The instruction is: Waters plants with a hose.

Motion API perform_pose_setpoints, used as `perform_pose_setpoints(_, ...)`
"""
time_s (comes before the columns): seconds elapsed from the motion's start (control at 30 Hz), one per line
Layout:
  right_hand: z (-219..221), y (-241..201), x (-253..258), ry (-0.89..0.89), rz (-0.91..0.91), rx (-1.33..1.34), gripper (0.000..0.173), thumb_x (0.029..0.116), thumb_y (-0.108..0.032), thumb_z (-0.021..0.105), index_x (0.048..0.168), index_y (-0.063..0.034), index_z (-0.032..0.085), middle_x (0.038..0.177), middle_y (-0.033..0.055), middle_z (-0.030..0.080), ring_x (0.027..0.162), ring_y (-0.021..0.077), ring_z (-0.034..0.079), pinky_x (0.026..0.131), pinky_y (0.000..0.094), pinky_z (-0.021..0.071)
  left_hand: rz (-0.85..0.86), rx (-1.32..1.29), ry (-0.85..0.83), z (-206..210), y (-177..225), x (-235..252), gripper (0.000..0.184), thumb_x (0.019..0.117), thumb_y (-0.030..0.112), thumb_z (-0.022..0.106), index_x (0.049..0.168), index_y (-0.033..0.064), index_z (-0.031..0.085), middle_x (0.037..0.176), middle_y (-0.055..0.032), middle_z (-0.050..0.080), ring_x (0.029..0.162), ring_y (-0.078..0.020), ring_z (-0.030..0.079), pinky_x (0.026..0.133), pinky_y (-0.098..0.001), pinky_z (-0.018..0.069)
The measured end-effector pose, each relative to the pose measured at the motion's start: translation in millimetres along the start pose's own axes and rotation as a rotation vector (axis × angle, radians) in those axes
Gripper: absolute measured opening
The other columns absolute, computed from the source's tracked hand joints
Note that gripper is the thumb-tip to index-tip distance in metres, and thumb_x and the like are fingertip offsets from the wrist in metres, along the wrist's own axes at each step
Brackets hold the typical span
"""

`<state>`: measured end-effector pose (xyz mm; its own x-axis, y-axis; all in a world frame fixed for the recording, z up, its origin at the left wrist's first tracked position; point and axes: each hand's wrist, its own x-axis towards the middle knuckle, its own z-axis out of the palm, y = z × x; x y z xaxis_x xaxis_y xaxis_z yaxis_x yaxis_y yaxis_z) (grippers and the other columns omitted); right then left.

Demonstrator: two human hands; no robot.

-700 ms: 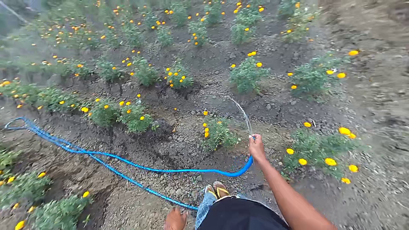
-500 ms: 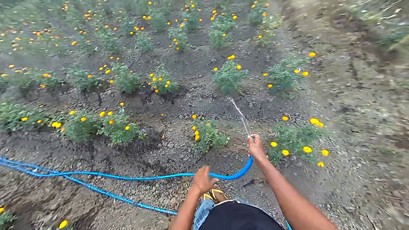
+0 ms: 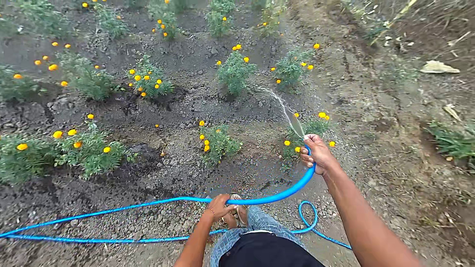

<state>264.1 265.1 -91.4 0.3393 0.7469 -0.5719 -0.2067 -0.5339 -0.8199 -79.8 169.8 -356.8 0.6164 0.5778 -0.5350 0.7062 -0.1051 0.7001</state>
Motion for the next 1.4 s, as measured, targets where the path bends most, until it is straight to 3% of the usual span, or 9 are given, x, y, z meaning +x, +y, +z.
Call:
perform_pose_setpoints(0.2, 24, 4, 21, 0.073, -0.065, -0.219, 0.022, 0.1138, -0.026, 0.038, 0.128, -0.0096, 0.043, 0.068, -0.0004, 0.042, 0.042, 0.0073, 0.037, 0.038, 0.0223, 0.0359, -0.089, -0.125, 0.014, 40, 2, -45, 0.051, 0.1064, 0.042, 0.047, 0.120, -0.0039, 0.066, 0.108, -0.0264, 0.070, 0.106, -0.0412, 0.067, 0.098, -0.0592, 0.0492)
perform_pose_setpoints(0.43, 47, 13, 66, -0.055, -0.150, -0.681, 0.037, 0.1127, -0.030, 0.037, 0.141, -0.0084, 0.049, 0.087, 0.0121, 0.060, 0.063, 0.0217, 0.058, 0.061, 0.0397, 0.0519, -0.269, -0.243, 0.026, 97, 48, -71, 0.061, 0.1057, 0.052, 0.045, 0.107, -0.0033, 0.071, 0.098, -0.0263, 0.071, 0.098, -0.0428, 0.069, 0.090, -0.0647, 0.0500)
perform_pose_setpoints(0.57, 13, 9, 65, -0.233, -0.076, -0.657, 0.039, 0.1142, -0.030, 0.033, 0.149, -0.0123, 0.041, 0.080, 0.0075, 0.055, 0.055, 0.0168, 0.053, 0.052, 0.0338, 0.0488, -0.347, -0.178, 0.020, 109, 82, -64, 0.067, 0.1053, 0.055, 0.041, 0.103, -0.0046, 0.071, 0.098, -0.0274, 0.070, 0.100, -0.0441, 0.069, 0.090, -0.0655, 0.0498)
perform_pose_setpoints(0.7, -62, 5, 90, -0.276, -0.087, -0.620, 0.038, 0.1141, -0.030, 0.034, 0.147, -0.0141, 0.043, 0.080, 0.0059, 0.049, 0.058, 0.0163, 0.047, 0.054, 0.0343, 0.0440, -0.429, -0.117, 0.064, 122, 132, -38, 0.072, 0.1034, 0.062, 0.040, 0.100, -0.0031, 0.071, 0.098, -0.0262, 0.071, 0.099, -0.0438, 0.069, 0.087, -0.0664, 0.0506)
perform_pose_setpoints(0.93, -209, -74, 162, -0.397, -0.253, -0.744, 0.036, 0.1139, -0.032, 0.034, 0.142, -0.0141, 0.049, 0.083, 0.0070, 0.051, 0.059, 0.0159, 0.046, 0.056, 0.0344, 0.0428, -0.297, -0.132, 0.123, 159, 299, 88, 0.075, 0.1009, 0.066, 0.039, 0.086, -0.0014, 0.067, 0.081, -0.0194, 0.065, 0.083, -0.0372, 0.065, 0.078, -0.0613, 0.0496)
perform_pose_setpoints(1.07, -284, -147, 177, -0.442, -0.293, -0.895, 0.034, 0.1133, -0.034, 0.038, 0.139, -0.0173, 0.052, 0.081, 0.0081, 0.052, 0.059, 0.0166, 0.044, 0.056, 0.0353, 0.0409, -0.157, -0.126, 0.021, 158, 433, 159, 0.074, 0.1023, 0.064, 0.039, 0.089, -0.0029, 0.066, 0.083, -0.0207, 0.064, 0.083, -0.0383, 0.065, 0.076, -0.0626, 0.0495)
perform_pose_setpoints(1.23, -342, -224, 203, -0.501, -0.337, -1.009, 0.029, 0.1122, -0.035, 0.042, 0.133, -0.0200, 0.056, 0.064, 0.0018, 0.042, 0.045, 0.0103, 0.035, 0.043, 0.0271, 0.0343, 0.084, -0.139, -0.127, 156, 583, 216, 0.069, 0.1066, 0.056, 0.041, 0.095, -0.0069, 0.068, 0.088, -0.0247, 0.066, 0.089, -0.0406, 0.067, 0.080, -0.0632, 0.0514)
perform_pose_setpoints(1.3, -346, -246, 192, -0.496, -0.331, -1.076, 0.029, 0.1129, -0.031, 0.040, 0.134, -0.0177, 0.055, 0.065, 0.0028, 0.041, 0.046, 0.0119, 0.035, 0.045, 0.0288, 0.0341, 0.168, -0.157, -0.141, 158, 613, 222, 0.069, 0.1083, 0.052, 0.039, 0.093, -0.0091, 0.066, 0.087, -0.0256, 0.065, 0.087, -0.0411, 0.066, 0.080, -0.0625, 0.0508)
perform_pose_setpoints(1.4, -353, -241, 191, -0.448, -0.381, -1.064, 0.029, 0.1125, -0.031, 0.042, 0.131, -0.0163, 0.058, 0.062, 0.0033, 0.043, 0.044, 0.0113, 0.036, 0.043, 0.0280, 0.0339, 0.207, -0.198, -0.108, 165, 609, 216, 0.068, 0.1081, 0.051, 0.041, 0.087, -0.0095, 0.064, 0.081, -0.0242, 0.063, 0.080, -0.0394, 0.064, 0.076, -0.0603, 0.0505)
